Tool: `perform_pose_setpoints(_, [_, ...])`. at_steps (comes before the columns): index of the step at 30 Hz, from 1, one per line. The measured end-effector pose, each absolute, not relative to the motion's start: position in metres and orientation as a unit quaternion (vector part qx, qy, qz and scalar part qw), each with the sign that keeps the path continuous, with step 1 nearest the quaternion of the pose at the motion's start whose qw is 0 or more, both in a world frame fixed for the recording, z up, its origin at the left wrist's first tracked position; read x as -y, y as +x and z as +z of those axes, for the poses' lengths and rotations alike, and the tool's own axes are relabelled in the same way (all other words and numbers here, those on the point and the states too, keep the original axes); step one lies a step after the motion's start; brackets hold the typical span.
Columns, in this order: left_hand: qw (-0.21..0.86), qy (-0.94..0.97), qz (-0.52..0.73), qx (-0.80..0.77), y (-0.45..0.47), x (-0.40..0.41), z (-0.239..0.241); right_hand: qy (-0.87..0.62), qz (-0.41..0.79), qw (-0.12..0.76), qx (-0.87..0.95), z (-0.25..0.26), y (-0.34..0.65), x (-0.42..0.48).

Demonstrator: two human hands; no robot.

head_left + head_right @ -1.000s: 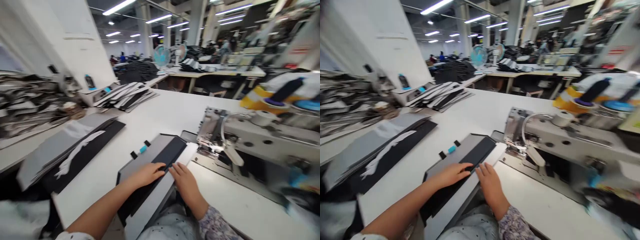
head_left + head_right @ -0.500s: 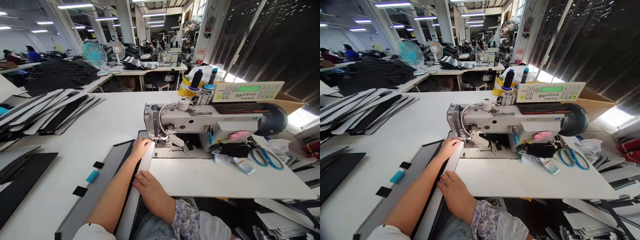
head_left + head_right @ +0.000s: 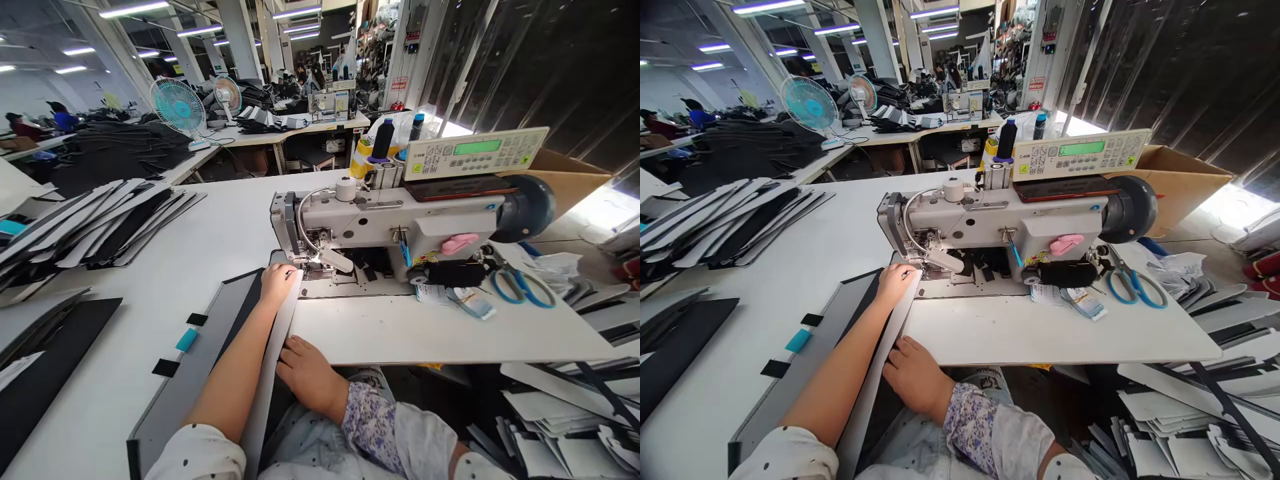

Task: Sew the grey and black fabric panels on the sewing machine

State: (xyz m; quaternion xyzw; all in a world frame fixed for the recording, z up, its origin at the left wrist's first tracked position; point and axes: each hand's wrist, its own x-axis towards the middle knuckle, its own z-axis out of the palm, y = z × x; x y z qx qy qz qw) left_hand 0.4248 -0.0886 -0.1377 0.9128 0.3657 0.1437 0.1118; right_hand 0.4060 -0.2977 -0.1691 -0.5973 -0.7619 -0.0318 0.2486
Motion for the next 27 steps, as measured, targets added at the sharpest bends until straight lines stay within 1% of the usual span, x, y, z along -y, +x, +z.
perform_pose_setpoints(13, [0.108,0.902,0.148,-0.392,0.436,0.095,-0.139,-0.595,0.005,0.241,0.766,-0.156,0.428,0.304])
perform_pose_setpoints(19, [0.086,0.907,0.149,-0.384,0.436,0.095,-0.140,-0.597,0.009,0.246,0.763,-0.160,0.428,0.304])
perform_pose_setpoints(23, [0.038,0.929,0.163,-0.331,0.427,0.104,-0.136,-0.601,0.013,0.243,0.761,-0.162,0.430,0.306])
perform_pose_setpoints(27, [0.008,0.962,0.116,-0.248,0.412,0.116,-0.132,-0.602,0.017,0.237,0.762,-0.158,0.436,0.308])
